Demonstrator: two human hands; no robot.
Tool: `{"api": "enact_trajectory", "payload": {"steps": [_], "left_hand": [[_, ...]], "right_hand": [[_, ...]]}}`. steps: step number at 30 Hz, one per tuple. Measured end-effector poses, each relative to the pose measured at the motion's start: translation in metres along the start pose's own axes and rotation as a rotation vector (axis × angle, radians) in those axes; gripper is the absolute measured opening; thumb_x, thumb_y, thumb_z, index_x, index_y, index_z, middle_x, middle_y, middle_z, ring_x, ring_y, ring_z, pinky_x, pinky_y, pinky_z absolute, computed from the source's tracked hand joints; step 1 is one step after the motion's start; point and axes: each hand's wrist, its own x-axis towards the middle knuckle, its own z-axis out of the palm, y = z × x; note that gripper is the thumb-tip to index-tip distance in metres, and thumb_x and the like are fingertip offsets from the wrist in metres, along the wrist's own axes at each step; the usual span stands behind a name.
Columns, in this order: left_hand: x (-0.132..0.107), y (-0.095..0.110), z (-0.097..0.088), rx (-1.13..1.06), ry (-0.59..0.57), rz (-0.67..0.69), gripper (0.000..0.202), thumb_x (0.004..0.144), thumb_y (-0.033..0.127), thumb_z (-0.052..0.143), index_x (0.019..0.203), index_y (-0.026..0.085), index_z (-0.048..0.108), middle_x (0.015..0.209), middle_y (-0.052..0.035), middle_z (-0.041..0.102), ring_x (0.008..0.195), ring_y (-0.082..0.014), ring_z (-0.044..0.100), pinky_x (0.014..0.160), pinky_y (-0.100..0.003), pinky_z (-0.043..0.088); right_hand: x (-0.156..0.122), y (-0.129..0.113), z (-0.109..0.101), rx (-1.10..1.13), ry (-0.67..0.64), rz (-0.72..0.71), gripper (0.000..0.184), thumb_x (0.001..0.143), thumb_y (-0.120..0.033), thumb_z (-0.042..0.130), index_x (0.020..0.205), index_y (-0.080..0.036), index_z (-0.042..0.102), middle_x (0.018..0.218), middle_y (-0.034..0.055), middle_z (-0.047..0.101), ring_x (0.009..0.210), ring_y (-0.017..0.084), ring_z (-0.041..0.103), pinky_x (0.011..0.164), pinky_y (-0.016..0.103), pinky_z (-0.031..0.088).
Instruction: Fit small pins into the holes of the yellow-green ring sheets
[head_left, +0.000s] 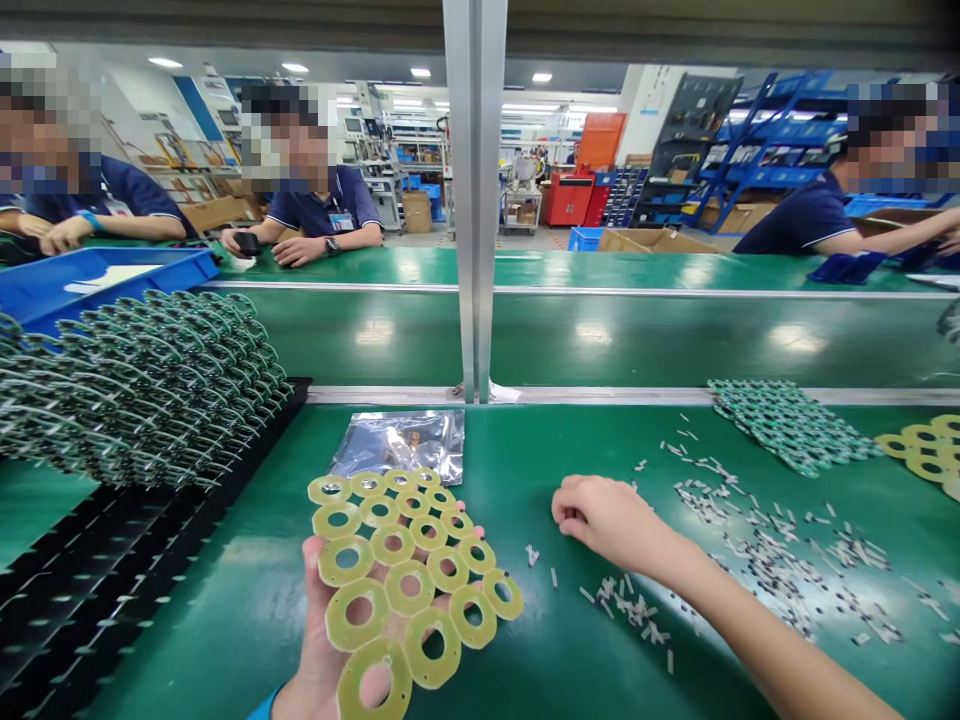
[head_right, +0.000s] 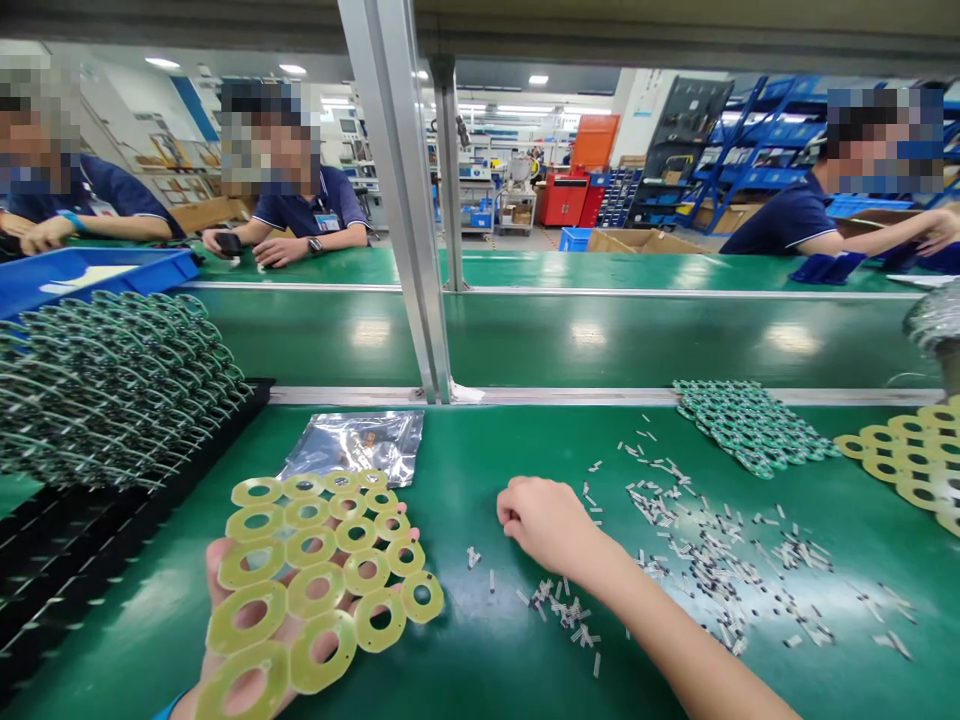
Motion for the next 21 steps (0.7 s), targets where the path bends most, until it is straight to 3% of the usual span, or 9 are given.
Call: {"api": "enact_trajectory", "payload": {"steps": [5,8,13,15,18,21], "left_hand": [[0.000,-0.001,-0.003,0.028,0.038,0.014,0.093,0.064,0.079,0.016,0.131,0.016,0.032,0.139,-0.0137,0.026,0.130,-0.0341,0.016,0.105,-0.055,0.002],[0.000,-0.001,-0.003,0.050,0.046,0.006,0.091,0.066,0.077,0.014,0.130,0.016,0.033,0.138,-0.0149,0.030,0.129,-0.0338,0.018,0.105,-0.056,0.002],[-0.002,-0.001,-0.006,0.051,-0.011,-0.027,0.093,0.063,0.080,0.016,0.131,0.018,0.033,0.138,-0.0129,0.031,0.128,-0.0335,0.022,0.105,-0.054,0.006],[-0.002,-0.002,-0.006,0.104,0.038,-0.008,0.092,0.064,0.080,0.015,0.131,0.020,0.031,0.138,-0.0100,0.032,0.129,-0.0333,0.020,0.105,-0.053,0.006],[-0.001,-0.005,-0.001,0.200,0.178,-0.026,0.091,0.066,0.079,0.008,0.130,0.020,0.033,0.136,-0.0075,0.036,0.130,-0.0344,0.014,0.103,-0.055,0.005],[0.000,-0.010,0.004,0.151,0.195,-0.083,0.098,0.059,0.083,0.018,0.127,0.016,0.040,0.133,-0.0125,0.040,0.127,-0.0372,0.021,0.103,-0.055,0.009]], "right_hand": [[0.008,0.013,-0.003,0.039,0.097,0.062,0.015,0.073,-0.012,0.049,0.062,-0.020,0.056,0.073,-0.0015,0.060,0.063,0.013,0.052,0.054,0.023,0.031],[0.007,0.015,-0.008,0.107,0.144,0.055,0.014,0.076,-0.015,0.046,0.067,-0.021,0.056,0.073,-0.0011,0.060,0.065,0.013,0.052,0.057,0.024,0.035],[0.009,0.016,-0.016,0.735,0.224,0.055,0.010,0.077,-0.028,0.051,0.076,-0.019,0.055,0.067,-0.0011,0.052,0.063,0.012,0.051,0.052,0.023,0.044],[0.011,0.015,-0.015,0.964,0.210,0.093,0.018,0.073,-0.031,0.057,0.084,-0.017,0.058,0.067,-0.0013,0.051,0.062,0.012,0.051,0.050,0.023,0.046],[0.012,0.010,-0.013,1.104,0.216,0.139,0.024,0.069,-0.033,0.063,0.085,-0.015,0.062,0.069,0.0003,0.056,0.061,0.011,0.053,0.052,0.023,0.048],[0.010,0.001,-0.011,1.165,0.244,0.165,0.024,0.066,-0.035,0.066,0.080,-0.015,0.064,0.068,0.0020,0.061,0.063,0.012,0.057,0.053,0.023,0.048]]}}
